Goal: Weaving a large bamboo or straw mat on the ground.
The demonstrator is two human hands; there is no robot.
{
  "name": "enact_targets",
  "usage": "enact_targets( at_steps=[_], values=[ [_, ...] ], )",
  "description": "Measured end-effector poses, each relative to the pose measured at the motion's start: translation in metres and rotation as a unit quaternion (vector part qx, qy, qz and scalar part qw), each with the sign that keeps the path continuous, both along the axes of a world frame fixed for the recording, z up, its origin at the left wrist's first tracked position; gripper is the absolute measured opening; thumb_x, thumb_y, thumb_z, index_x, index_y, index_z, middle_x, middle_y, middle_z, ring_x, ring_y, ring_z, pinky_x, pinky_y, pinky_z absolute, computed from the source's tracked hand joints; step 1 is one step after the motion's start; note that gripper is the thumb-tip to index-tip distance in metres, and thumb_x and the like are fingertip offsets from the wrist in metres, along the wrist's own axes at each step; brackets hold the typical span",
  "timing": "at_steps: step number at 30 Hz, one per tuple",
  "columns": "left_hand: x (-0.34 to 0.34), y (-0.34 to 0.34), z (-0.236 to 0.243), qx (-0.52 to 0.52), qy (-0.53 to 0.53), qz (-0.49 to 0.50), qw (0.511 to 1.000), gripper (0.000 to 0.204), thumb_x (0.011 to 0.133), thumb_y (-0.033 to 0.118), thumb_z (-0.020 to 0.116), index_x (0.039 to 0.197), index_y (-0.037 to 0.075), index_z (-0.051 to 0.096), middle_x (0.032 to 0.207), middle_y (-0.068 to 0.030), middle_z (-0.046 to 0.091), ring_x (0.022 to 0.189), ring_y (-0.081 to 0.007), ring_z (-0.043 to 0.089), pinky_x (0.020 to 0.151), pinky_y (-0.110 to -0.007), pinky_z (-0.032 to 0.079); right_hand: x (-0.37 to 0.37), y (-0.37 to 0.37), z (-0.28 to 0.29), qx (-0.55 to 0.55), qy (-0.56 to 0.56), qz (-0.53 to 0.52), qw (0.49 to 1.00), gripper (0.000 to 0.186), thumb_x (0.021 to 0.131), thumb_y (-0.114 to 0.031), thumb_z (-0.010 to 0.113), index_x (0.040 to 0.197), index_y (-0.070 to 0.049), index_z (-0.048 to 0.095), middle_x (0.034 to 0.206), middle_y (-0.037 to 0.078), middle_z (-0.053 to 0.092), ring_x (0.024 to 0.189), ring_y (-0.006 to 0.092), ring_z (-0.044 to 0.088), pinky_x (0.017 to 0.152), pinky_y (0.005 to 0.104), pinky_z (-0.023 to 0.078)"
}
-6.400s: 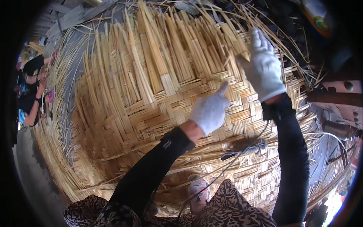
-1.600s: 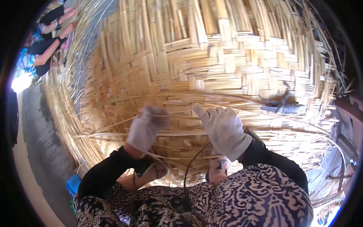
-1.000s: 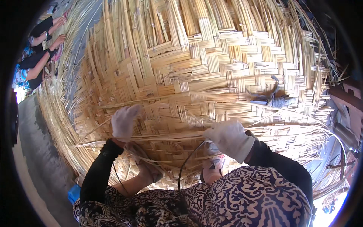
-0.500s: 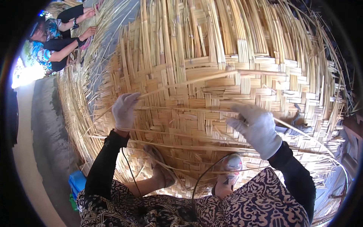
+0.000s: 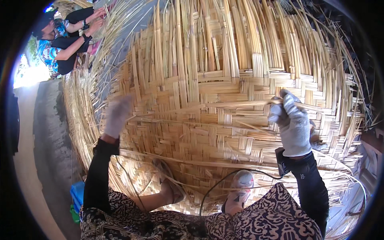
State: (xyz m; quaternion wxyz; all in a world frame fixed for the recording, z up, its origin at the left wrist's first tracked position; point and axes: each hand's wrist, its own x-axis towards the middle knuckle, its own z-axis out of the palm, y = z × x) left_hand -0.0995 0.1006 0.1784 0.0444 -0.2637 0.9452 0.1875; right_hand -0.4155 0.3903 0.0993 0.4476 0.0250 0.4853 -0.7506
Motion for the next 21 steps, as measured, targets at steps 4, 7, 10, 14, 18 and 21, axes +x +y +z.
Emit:
enact_targets(
  at_steps=[4,7,10,14,18,21],
  values=[
    [-0.049,0.019,0.015,-0.176,0.074,0.057,0.98,0.029,0.079,0.026,0.057,0.103,0.009,0.059,0.092,-0.0077,0.06,0.089,-0.0239,0.055,0.076,-0.036,0.043,0.009,-0.005,-0.008,-0.024,-0.009,0.034,0.999,0.029,0.089,-0.02,0.049,0.108,0.002,0.048,0.077,0.005,0.056,0.061,0.0123,0.056,0.055,0.0252,0.05],
    [-0.1,0.073,-0.002,-0.102,0.107,-0.107,0.983,0.025,0.081,0.026,0.056,0.098,0.009,0.06,0.093,-0.0091,0.061,0.087,-0.026,0.056,0.077,-0.036,0.043,0.013,-0.011,0.012,-0.068,-0.012,0.004,0.998,0.029,0.087,-0.017,0.052,0.108,0.002,0.049,0.082,0.009,0.057,0.062,0.014,0.057,0.055,0.0265,0.05],
    [-0.105,0.097,-0.024,0.174,0.097,-0.031,0.979,0.028,0.08,0.024,0.058,0.103,0.008,0.058,0.09,-0.0096,0.06,0.083,-0.0239,0.058,0.07,-0.031,0.046,0.012,-0.01,0.018,-0.033,0.075,0.006,0.997,0.027,0.087,-0.015,0.052,0.106,0.003,0.051,0.085,0.011,0.058,0.063,0.0143,0.058,0.055,0.0262,0.05],
    [-0.119,0.119,-0.027,-0.034,0.027,-0.064,0.997,0.02,0.079,0.024,0.058,0.096,0.014,0.059,0.075,-0.0032,0.056,0.069,-0.019,0.056,0.06,-0.03,0.045,0.015,-0.001,0.006,0.054,0.065,-0.028,0.996,0.022,0.086,-0.014,0.053,0.101,0.002,0.055,0.076,0.007,0.059,0.06,0.0127,0.058,0.052,0.0237,0.049],
    [-0.128,0.129,-0.031,-0.262,0.041,-0.136,0.954,0.016,0.078,0.025,0.057,0.093,0.019,0.059,0.069,-0.0007,0.053,0.062,-0.0179,0.052,0.056,-0.029,0.044,0.02,0.007,-0.002,0.092,-0.078,-0.061,0.991,0.02,0.086,-0.016,0.054,0.098,0.0,0.056,0.068,0.002,0.054,0.056,0.0109,0.054,0.047,0.0231,0.048],
    [-0.124,0.125,-0.048,-0.169,0.01,-0.134,0.976,0.016,0.076,0.025,0.06,0.088,0.015,0.061,0.069,-0.0015,0.055,0.063,-0.0186,0.054,0.056,-0.03,0.044,0.02,0.008,0.002,0.063,-0.054,-0.05,0.995,0.022,0.086,-0.016,0.054,0.1,0.001,0.056,0.071,0.003,0.056,0.059,0.0112,0.056,0.049,0.0228,0.048]
  ],
)
